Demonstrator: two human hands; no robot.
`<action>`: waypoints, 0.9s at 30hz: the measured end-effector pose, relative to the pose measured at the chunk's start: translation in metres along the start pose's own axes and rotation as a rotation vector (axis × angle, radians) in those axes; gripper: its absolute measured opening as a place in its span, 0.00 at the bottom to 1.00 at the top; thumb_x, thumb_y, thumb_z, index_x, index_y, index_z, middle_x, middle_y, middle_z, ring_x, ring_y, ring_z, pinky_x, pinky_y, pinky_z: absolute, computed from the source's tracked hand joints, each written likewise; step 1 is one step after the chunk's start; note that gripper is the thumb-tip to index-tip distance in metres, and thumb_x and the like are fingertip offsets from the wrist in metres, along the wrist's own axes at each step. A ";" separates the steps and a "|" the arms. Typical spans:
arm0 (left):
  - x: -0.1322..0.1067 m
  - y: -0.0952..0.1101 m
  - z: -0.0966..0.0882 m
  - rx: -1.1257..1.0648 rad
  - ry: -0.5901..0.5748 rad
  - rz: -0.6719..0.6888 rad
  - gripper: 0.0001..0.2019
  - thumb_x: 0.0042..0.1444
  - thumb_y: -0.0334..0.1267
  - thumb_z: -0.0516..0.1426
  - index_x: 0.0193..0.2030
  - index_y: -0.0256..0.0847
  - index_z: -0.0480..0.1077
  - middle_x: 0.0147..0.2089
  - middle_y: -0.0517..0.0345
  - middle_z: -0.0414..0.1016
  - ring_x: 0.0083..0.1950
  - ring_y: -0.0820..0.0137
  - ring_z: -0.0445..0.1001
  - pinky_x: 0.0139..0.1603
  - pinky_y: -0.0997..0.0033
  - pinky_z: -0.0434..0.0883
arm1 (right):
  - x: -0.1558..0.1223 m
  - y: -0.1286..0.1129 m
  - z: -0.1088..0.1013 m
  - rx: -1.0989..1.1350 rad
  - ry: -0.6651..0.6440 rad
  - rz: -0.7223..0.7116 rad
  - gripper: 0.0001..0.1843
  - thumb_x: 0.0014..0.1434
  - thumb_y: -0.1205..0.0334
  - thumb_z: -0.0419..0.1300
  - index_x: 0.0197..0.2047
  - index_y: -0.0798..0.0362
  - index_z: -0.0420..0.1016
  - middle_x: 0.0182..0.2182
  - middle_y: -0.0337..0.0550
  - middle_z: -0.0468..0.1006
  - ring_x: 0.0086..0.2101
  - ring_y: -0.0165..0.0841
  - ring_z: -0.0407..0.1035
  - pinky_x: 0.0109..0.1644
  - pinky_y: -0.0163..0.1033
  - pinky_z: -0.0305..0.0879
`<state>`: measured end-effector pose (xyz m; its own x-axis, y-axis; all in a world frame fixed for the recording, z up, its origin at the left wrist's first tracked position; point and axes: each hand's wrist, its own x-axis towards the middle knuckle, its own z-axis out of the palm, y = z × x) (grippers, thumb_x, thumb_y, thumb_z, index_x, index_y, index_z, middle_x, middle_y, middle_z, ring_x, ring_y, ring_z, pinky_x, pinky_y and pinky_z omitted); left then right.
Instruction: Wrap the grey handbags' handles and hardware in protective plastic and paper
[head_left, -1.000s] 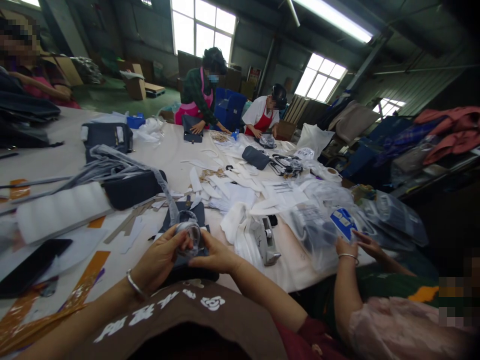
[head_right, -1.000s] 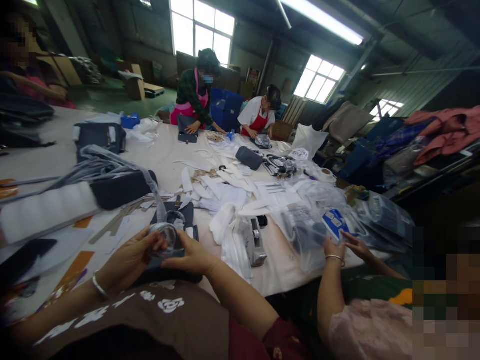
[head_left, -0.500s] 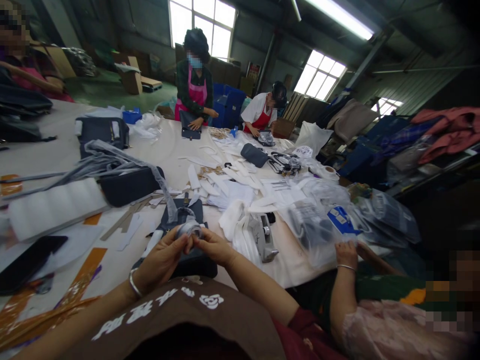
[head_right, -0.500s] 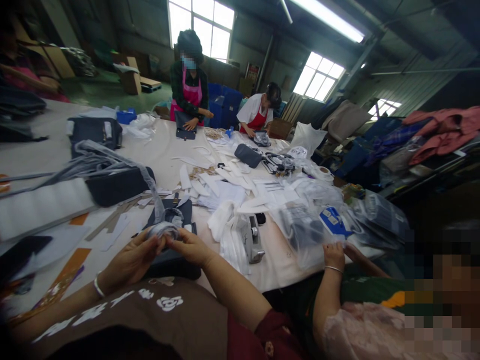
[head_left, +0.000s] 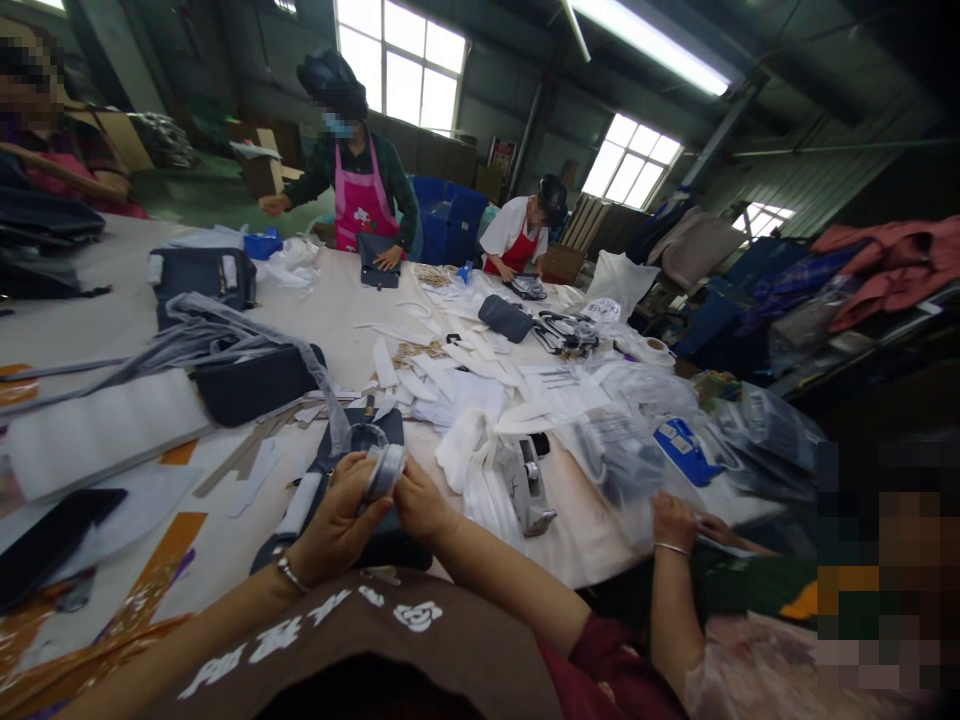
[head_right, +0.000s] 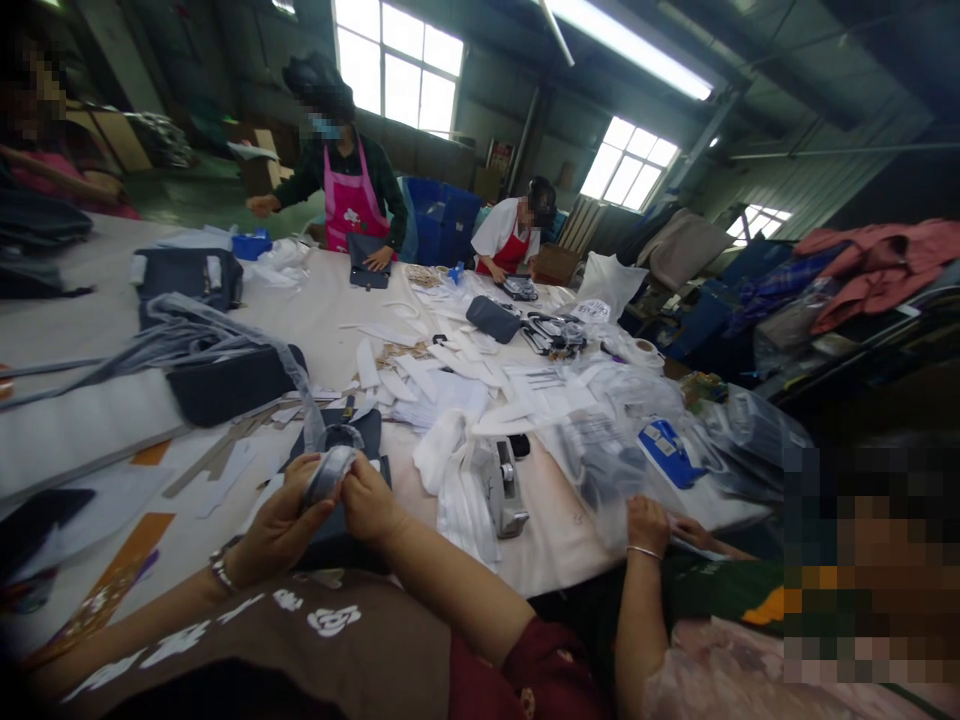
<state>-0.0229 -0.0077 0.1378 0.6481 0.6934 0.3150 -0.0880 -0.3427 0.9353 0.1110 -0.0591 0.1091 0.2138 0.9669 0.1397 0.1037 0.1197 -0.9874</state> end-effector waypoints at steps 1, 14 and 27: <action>0.000 -0.001 0.000 0.008 -0.011 0.006 0.09 0.46 0.40 0.66 0.36 0.46 0.79 0.42 0.51 0.77 0.51 0.53 0.69 0.70 0.56 0.46 | 0.001 0.001 -0.002 -0.022 0.019 -0.014 0.08 0.65 0.65 0.47 0.43 0.51 0.65 0.38 0.42 0.72 0.41 0.32 0.67 0.51 0.38 0.67; 0.010 0.014 0.005 -0.256 0.084 -0.531 0.11 0.51 0.43 0.63 0.35 0.39 0.70 0.28 0.62 0.68 0.32 0.69 0.65 0.36 0.72 0.64 | 0.009 -0.006 -0.020 -0.519 -0.038 -0.130 0.16 0.62 0.66 0.49 0.52 0.53 0.67 0.39 0.44 0.75 0.39 0.36 0.70 0.48 0.42 0.67; -0.004 -0.008 -0.001 -0.462 0.138 -0.409 0.09 0.52 0.41 0.65 0.39 0.42 0.72 0.38 0.59 0.72 0.41 0.68 0.68 0.47 0.72 0.65 | 0.019 0.003 -0.025 -0.580 -0.161 -0.314 0.17 0.62 0.69 0.50 0.54 0.55 0.65 0.45 0.48 0.72 0.45 0.35 0.68 0.52 0.41 0.66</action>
<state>-0.0255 -0.0075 0.1294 0.5975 0.7964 -0.0939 -0.1916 0.2555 0.9476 0.1399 -0.0456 0.1104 -0.0544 0.9330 0.3557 0.6510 0.3033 -0.6959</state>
